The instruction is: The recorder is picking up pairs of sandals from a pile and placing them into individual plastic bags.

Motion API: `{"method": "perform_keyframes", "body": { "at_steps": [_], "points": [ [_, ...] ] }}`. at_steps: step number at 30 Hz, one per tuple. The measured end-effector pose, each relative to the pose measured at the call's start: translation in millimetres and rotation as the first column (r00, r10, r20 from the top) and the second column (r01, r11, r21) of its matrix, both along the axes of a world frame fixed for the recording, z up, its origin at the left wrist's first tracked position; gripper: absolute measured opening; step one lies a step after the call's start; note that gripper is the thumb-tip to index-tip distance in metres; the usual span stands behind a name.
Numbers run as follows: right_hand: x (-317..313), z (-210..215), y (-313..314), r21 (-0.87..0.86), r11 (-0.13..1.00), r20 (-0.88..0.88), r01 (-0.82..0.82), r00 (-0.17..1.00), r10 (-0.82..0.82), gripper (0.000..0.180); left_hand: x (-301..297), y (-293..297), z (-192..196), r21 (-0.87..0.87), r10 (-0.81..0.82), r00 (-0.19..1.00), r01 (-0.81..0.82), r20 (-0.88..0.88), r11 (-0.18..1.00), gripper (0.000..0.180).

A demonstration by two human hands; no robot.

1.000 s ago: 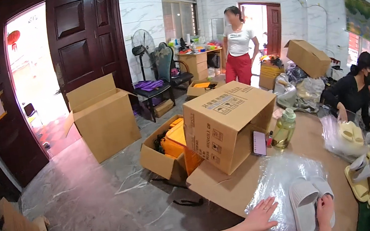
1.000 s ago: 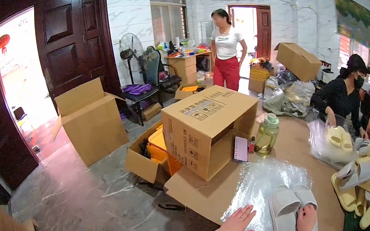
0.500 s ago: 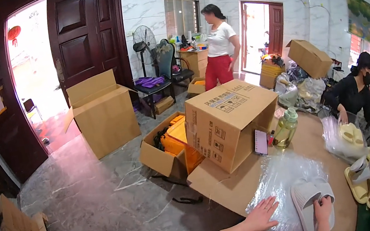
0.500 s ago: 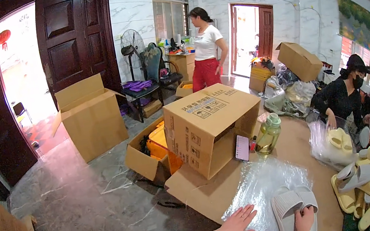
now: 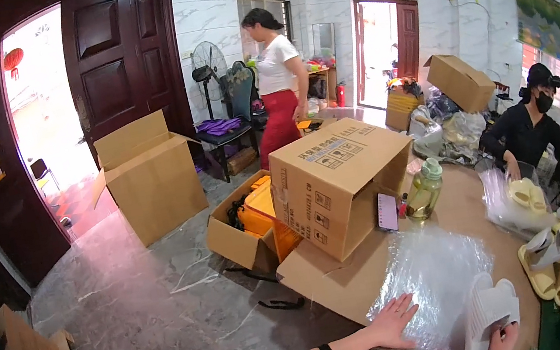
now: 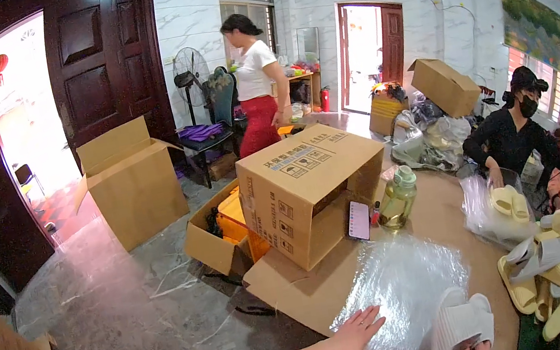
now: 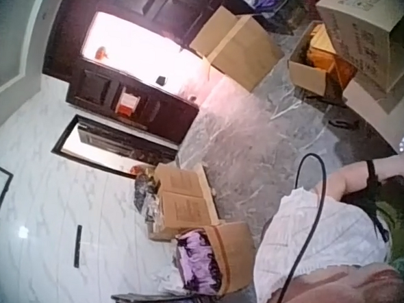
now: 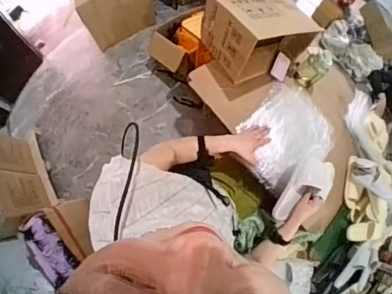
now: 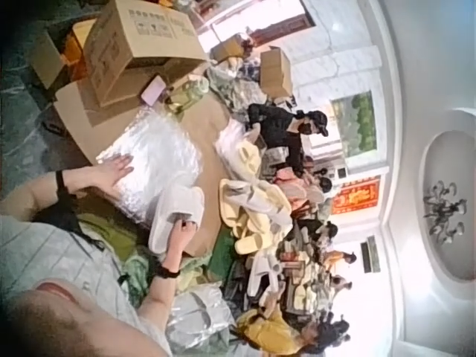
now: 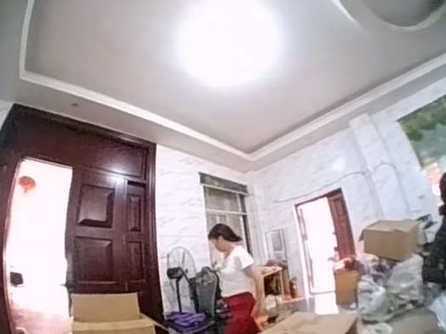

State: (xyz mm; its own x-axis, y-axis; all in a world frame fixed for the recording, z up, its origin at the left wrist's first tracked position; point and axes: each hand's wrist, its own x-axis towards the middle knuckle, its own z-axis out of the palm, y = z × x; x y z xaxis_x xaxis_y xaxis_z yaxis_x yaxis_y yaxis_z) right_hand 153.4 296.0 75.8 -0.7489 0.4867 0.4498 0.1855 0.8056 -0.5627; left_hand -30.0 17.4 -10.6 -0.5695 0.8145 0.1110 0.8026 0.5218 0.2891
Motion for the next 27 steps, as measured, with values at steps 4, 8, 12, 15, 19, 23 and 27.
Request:
{"method": "perform_keyframes", "body": {
  "at_steps": [4, 8, 12, 15, 19, 23, 27],
  "points": [
    [35, -15, -10, -0.125, 0.991, -0.05, -0.056, 0.997, 0.05, 0.019, -2, 5, 4, -0.073, -0.012, 1.0, 0.013, 0.014, 0.997, 0.117],
    [65, -13, -31, -0.156, 0.977, -0.045, -0.144, 0.989, 0.139, 0.016, 8, 4, 43, -0.175, 0.033, 0.996, -0.019, 0.08, 0.984, 0.117],
    [87, -17, -47, -0.164, 0.975, -0.061, -0.147, 0.988, 0.139, 0.014, 8, 21, 41, -0.191, 0.005, 1.0, -0.004, 0.001, 0.982, 0.113],
    [99, -22, -50, -0.225, 0.969, -0.024, -0.104, 0.995, 0.102, 0.013, 6, 29, 18, -0.002, -0.167, 0.986, 0.167, 0.022, 0.986, 0.104],
    [104, -21, -58, -0.228, 0.972, -0.072, -0.058, 0.997, 0.043, 0.013, 0, 36, 9, 0.083, -0.26, 0.961, 0.252, 0.095, 0.964, 0.077],
    [103, -26, -62, -0.215, 0.972, -0.124, -0.098, 0.99, 0.072, 0.014, -9, 36, -9, 0.172, -0.273, 0.962, 0.269, -0.004, 0.948, 0.057],
    [105, -28, -59, -0.214, 0.972, -0.014, -0.093, 0.996, 0.092, 0.018, -13, 43, -10, 0.288, -0.264, 0.963, 0.266, -0.047, 0.92, 0.053]
  ]
}}
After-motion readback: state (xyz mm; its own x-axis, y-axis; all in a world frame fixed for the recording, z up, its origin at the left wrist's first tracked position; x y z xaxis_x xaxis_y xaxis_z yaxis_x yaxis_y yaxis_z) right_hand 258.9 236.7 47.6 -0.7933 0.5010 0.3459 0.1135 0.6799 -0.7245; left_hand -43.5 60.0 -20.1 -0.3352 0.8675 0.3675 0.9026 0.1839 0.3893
